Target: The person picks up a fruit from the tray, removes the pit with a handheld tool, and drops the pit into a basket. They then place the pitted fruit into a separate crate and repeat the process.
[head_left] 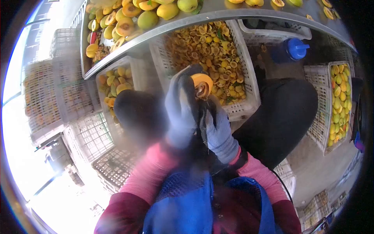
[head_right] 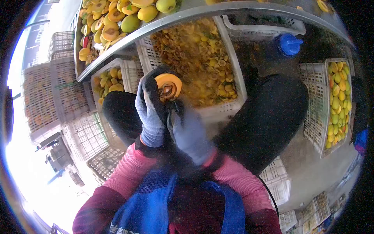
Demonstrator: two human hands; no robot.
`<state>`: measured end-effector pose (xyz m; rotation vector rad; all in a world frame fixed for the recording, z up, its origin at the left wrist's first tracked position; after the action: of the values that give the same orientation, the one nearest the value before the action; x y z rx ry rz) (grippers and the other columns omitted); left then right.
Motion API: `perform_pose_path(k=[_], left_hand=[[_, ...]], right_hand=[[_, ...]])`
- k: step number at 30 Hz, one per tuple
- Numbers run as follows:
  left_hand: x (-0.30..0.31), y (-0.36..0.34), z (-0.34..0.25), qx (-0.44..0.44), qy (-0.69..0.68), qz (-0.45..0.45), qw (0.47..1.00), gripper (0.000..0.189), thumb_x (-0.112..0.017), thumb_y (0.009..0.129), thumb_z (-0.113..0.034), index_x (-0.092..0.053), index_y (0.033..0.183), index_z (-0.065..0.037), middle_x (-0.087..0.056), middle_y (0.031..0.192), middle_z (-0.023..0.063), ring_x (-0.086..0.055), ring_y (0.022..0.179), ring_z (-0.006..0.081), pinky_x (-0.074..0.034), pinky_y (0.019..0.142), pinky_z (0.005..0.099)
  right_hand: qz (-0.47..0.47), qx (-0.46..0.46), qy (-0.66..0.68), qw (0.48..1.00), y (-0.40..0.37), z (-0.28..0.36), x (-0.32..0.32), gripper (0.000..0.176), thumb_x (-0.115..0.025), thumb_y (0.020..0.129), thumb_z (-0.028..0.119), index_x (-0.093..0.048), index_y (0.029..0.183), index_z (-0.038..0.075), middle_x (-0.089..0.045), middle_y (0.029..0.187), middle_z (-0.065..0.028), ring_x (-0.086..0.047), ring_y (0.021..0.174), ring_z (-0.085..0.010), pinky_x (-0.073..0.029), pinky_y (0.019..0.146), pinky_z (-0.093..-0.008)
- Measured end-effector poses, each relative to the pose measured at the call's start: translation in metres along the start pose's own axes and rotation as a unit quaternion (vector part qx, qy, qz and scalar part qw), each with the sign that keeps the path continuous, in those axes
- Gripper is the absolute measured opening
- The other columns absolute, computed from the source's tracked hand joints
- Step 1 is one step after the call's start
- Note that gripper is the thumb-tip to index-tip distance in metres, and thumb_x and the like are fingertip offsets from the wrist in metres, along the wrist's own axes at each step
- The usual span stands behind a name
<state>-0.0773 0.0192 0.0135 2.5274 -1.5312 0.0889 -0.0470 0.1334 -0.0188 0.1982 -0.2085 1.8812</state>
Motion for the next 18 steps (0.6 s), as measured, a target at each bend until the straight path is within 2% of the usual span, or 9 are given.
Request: perform_pose_path(k=[4, 8, 10, 11, 12, 14, 16, 17, 18], left_hand=[[-0.001, -0.001, 0.002, 0.014, -0.001, 0.030, 0.999, 0.033, -0.042, 0.094, -0.024, -0.055, 0.106, 0.005, -0.060, 0.096, 0.0125, -0.057, 0.086, 0.0173, -0.046, 0.076, 0.0279], [-0.001, -0.001, 0.006, 0.096, 0.008, 0.079, 0.992, 0.026, -0.044, 0.091, -0.017, -0.056, 0.105, 0.001, -0.060, 0.090, 0.0096, -0.057, 0.083, 0.0142, -0.045, 0.074, 0.0256], [0.000, -0.003, 0.011, 0.119, 0.036, 0.119, 0.985, 0.027, -0.042, 0.093, -0.017, -0.055, 0.108, 0.003, -0.059, 0.096, 0.0069, -0.054, 0.086, 0.0124, -0.044, 0.079, 0.0254], [0.001, -0.003, 0.015, 0.128, 0.051, 0.139, 0.981, 0.028, -0.042, 0.094, -0.017, -0.054, 0.109, 0.004, -0.059, 0.099, 0.0055, -0.053, 0.088, 0.0114, -0.043, 0.081, 0.0253], [0.000, -0.002, 0.016, 0.103, 0.033, 0.137, 0.985, 0.028, -0.044, 0.094, -0.017, -0.054, 0.109, 0.004, -0.059, 0.097, 0.0038, -0.052, 0.086, 0.0095, -0.043, 0.079, 0.0237], [0.001, 0.000, 0.026, 0.167, 0.005, 0.186, 0.968, 0.028, -0.046, 0.093, -0.018, -0.054, 0.109, 0.004, -0.059, 0.096, 0.0035, -0.052, 0.087, 0.0094, -0.043, 0.079, 0.0233], [-0.004, 0.003, 0.019, 0.225, -0.053, 0.236, 0.944, 0.031, -0.048, 0.093, -0.021, -0.053, 0.110, 0.004, -0.059, 0.096, 0.0032, -0.053, 0.087, 0.0094, -0.044, 0.078, 0.0234], [-0.004, 0.007, 0.024, 0.253, -0.073, 0.308, 0.914, 0.033, -0.048, 0.093, -0.022, -0.053, 0.113, 0.003, -0.059, 0.097, 0.0039, -0.054, 0.089, 0.0106, -0.045, 0.077, 0.0259], [-0.001, 0.015, 0.000, 0.052, 0.009, 0.335, 0.941, 0.033, -0.049, 0.093, -0.023, -0.052, 0.113, 0.003, -0.059, 0.095, 0.0039, -0.055, 0.086, 0.0104, -0.046, 0.075, 0.0261]], right_hand=[[0.061, -0.037, 0.087, 0.994, 0.003, -0.005, 0.000, 0.040, -0.041, 0.093, 0.019, -0.039, 0.125, -0.005, -0.051, 0.110, -0.0188, -0.053, 0.095, -0.0272, -0.042, 0.085, -0.0352], [0.070, -0.088, 0.148, 0.983, 0.002, -0.005, 0.001, 0.032, -0.044, 0.090, 0.016, -0.046, 0.117, -0.003, -0.057, 0.104, -0.0213, -0.055, 0.096, -0.0347, -0.042, 0.086, -0.0407], [0.049, -0.086, 0.153, 0.983, -0.002, -0.010, 0.000, 0.029, -0.045, 0.091, 0.018, -0.049, 0.113, -0.001, -0.059, 0.095, -0.0161, -0.057, 0.084, -0.0283, -0.046, 0.076, -0.0368], [0.058, -0.123, 0.199, 0.971, -0.003, -0.015, -0.004, 0.028, -0.046, 0.091, 0.020, -0.050, 0.110, 0.000, -0.059, 0.090, -0.0131, -0.057, 0.077, -0.0248, -0.046, 0.070, -0.0342], [0.063, -0.161, 0.243, 0.954, -0.004, -0.020, -0.008, 0.026, -0.046, 0.092, 0.022, -0.052, 0.108, 0.001, -0.059, 0.085, -0.0101, -0.057, 0.071, -0.0212, -0.046, 0.064, -0.0316], [0.111, -0.311, 0.400, 0.855, -0.013, -0.027, -0.020, 0.024, -0.047, 0.093, 0.026, -0.054, 0.102, 0.005, -0.058, 0.074, -0.0034, -0.054, 0.057, -0.0135, -0.044, 0.050, -0.0251], [0.158, -0.346, 0.474, 0.794, -0.013, -0.018, -0.026, 0.033, -0.044, 0.092, 0.038, -0.055, 0.095, 0.007, -0.052, 0.065, -0.0024, -0.046, 0.046, -0.0108, -0.036, 0.041, -0.0227], [0.181, -0.361, 0.510, 0.759, -0.012, -0.012, -0.029, 0.039, -0.042, 0.092, 0.045, -0.056, 0.091, 0.009, -0.049, 0.060, -0.0018, -0.042, 0.041, -0.0094, -0.032, 0.036, -0.0214], [0.195, -0.388, 0.524, 0.733, -0.014, -0.009, -0.032, 0.040, -0.041, 0.092, 0.047, -0.055, 0.087, 0.009, -0.046, 0.058, -0.0007, -0.038, 0.038, -0.0090, -0.030, 0.034, -0.0217]])
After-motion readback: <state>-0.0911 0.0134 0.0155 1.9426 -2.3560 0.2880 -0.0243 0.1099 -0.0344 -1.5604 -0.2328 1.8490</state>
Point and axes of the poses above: each hand's wrist, its own y-axis towards the middle knuckle, its own x-axis out of the back of the hand, z = x × y, the point moved 7 cm from there along y, towards the middle knuckle
